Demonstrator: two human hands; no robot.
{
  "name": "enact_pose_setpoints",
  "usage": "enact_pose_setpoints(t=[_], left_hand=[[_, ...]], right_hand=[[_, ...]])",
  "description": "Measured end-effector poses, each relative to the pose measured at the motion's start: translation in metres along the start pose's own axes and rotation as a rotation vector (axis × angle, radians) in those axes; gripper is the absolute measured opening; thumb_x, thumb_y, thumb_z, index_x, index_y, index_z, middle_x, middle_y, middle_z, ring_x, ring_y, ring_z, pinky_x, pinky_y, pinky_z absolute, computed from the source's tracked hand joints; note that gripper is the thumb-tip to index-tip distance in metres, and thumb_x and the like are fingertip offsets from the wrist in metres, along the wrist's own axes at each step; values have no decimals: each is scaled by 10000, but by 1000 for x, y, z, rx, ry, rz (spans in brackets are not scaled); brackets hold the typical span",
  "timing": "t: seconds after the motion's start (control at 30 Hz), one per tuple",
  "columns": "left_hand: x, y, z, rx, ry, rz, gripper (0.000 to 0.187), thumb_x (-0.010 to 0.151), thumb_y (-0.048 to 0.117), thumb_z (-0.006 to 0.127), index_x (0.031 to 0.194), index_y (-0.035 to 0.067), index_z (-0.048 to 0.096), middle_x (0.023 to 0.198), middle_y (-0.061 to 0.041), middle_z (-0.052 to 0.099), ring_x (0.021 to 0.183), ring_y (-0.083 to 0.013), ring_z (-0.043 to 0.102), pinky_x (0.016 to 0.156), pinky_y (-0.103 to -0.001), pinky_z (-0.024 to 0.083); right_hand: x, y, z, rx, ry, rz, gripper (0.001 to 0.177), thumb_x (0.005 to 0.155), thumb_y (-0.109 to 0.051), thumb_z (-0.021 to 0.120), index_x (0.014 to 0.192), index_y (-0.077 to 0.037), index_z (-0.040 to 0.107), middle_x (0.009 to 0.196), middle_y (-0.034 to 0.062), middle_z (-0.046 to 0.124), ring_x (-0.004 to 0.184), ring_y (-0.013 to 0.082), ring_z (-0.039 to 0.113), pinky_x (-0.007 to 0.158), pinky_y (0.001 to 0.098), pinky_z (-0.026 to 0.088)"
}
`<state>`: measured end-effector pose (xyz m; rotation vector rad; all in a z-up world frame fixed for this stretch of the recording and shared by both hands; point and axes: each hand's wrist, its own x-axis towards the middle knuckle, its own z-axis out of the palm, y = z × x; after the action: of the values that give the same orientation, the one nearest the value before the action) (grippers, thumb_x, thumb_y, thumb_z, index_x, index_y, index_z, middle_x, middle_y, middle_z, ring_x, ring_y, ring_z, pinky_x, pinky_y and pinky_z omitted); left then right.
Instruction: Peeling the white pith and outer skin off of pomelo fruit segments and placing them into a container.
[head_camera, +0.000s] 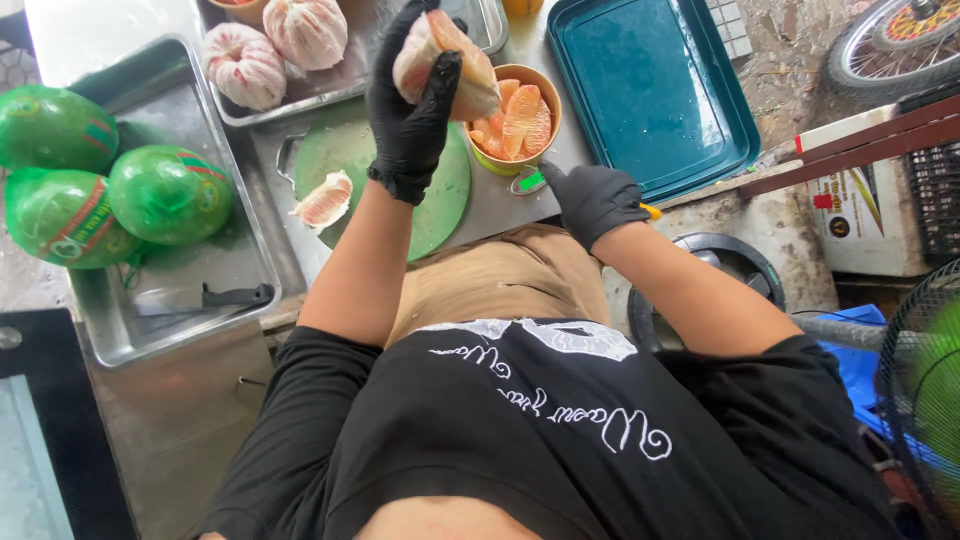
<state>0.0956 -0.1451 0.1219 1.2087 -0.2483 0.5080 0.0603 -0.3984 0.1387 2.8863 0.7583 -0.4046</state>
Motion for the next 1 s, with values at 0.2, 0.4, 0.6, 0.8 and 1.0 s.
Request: enact_pose_setpoints(t=[0.2, 0.4, 0.6, 0.8, 1.0], left_hand=[[3, 38, 3, -154, -33, -36, 470, 1096, -11, 732, 1497, 15, 489, 1392, -139, 643, 1311, -255, 635, 1181, -398, 503], [-25, 42, 25, -253, -109, 47, 709, 1032, 32, 779, 1595, 103, 354, 1522, -85, 491, 1422, -282, 546, 1246, -438, 439], [-39, 46, 34, -13, -179, 204, 688, 996, -27, 791, 1533, 126, 390, 1430, -119, 569, 1379, -247, 568, 1186, -397, 416], [-46, 55, 46, 65, -192, 194, 646, 991, -8, 779, 1482, 104, 373, 1438, -141, 546, 1406, -263, 543, 1240, -423, 424], [-51, 54, 48, 89, -184, 219, 624, 997, -5, 765, 1471, 107, 376, 1439, -147, 551, 1394, -265, 555, 1234, -419, 420]], right_hand=[[-19, 23, -5, 572, 478, -109, 579, 1008, -43, 510, 1567, -180, 449, 1006, 150, 687, 872, 278, 698, 763, 386, 553], [-54, -7, -48, 1050, 639, -320, 483, 1138, 19, 488, 1614, -48, 435, 1063, 91, 656, 829, 144, 577, 852, 271, 516], [-54, -5, -61, 1192, 593, -400, 536, 1098, 0, 429, 1628, -26, 352, 1527, 173, 542, 1190, 179, 486, 1058, 303, 480], [-46, -11, -71, 1165, 578, -514, 544, 1148, -11, 450, 1655, -10, 253, 1718, 181, 347, 1594, 233, 344, 1310, 354, 319], [-40, -9, -73, 1170, 566, -527, 481, 1138, 19, 452, 1609, 1, 357, 1664, 170, 433, 1575, 246, 417, 1322, 357, 322]])
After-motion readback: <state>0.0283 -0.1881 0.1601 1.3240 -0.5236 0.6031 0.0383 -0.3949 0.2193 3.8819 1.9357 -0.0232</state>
